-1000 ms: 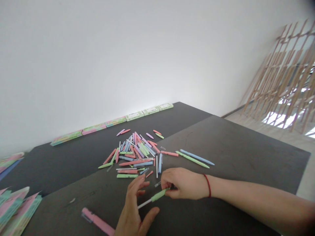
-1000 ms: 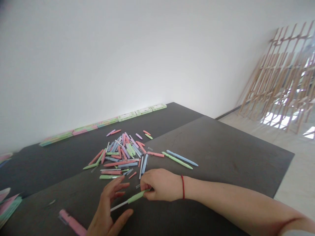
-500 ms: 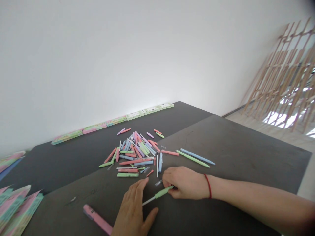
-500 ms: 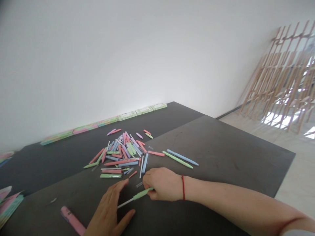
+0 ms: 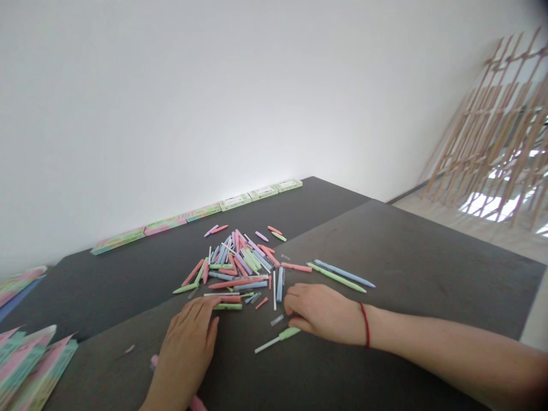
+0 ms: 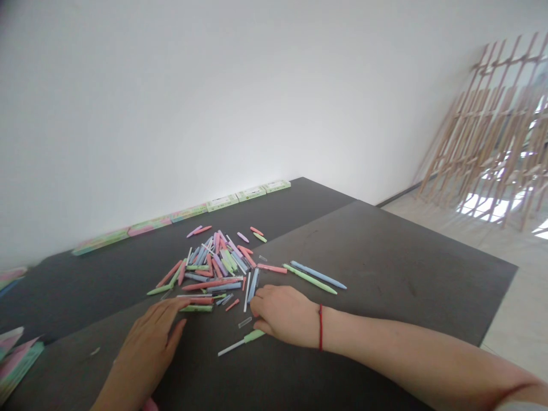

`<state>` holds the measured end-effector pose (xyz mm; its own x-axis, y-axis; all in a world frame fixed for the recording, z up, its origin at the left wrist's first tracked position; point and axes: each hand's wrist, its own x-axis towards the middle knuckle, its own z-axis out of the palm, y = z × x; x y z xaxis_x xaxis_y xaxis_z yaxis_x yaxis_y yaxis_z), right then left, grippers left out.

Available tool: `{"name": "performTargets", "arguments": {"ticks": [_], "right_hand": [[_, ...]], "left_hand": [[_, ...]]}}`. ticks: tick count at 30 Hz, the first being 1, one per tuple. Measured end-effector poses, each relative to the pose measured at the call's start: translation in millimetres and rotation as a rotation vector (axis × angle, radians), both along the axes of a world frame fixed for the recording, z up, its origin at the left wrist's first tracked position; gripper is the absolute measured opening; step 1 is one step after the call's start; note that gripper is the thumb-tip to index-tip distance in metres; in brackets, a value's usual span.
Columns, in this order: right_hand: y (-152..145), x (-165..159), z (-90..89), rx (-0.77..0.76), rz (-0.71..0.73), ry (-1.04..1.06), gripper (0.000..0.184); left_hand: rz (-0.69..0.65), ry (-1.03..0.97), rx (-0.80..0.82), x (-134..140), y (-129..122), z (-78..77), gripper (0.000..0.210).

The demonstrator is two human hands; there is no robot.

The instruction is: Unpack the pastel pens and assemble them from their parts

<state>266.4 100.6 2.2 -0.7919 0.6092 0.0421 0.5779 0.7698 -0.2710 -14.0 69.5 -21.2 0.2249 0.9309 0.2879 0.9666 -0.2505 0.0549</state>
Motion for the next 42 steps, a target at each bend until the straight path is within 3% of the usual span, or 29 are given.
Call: {"name": "performTargets", "arguments": {"ticks": [13,17,23,29,32,35,38,40,42], "right_hand": [[6,-35,-17.3,0.163,0.058,-0.042,0.015],[8,-38,-20.4,0.166,0.045,-0.042,0.016],[11,-40,-22.3,0.146,0.021,-0.038,0.014],[14,-43,-25.3,0.138,0.006,-0.040,0.012],[15,-43,-24.1,0.149,0.018,-0.052,0.014],[14,-42,-18.2,0.152,0.004,-0.016,0.014],[12,-39,-10.0,0.077,-0.064,0.151,0.010],[11,-38,-5.5,-0.077,-0.108,0.359,0.007],[10,-39,-2.8,-0.353,-0.139,0.587,0.005]], "left_hand": [[-0.027,0.116,-0.082,10,-5,10.3,0.019],[-0.043,0.009,-0.008,13,-8,9.7,0.016],[-0.226,-0.242,0.167,31,-26,12.5,0.016],[-0.369,-0.283,0.148,45,-38,20.6,0.024],[-0.360,-0.336,0.113,47,-38,21.3,0.023],[-0.271,-0.514,0.009,50,-39,20.4,0.016],[-0.152,-0.910,-0.169,53,-39,16.6,0.005],[-0.082,-1.232,-0.279,54,-37,12.5,0.009],[0.003,-1.484,-0.355,54,-36,8.7,0.016]]}}
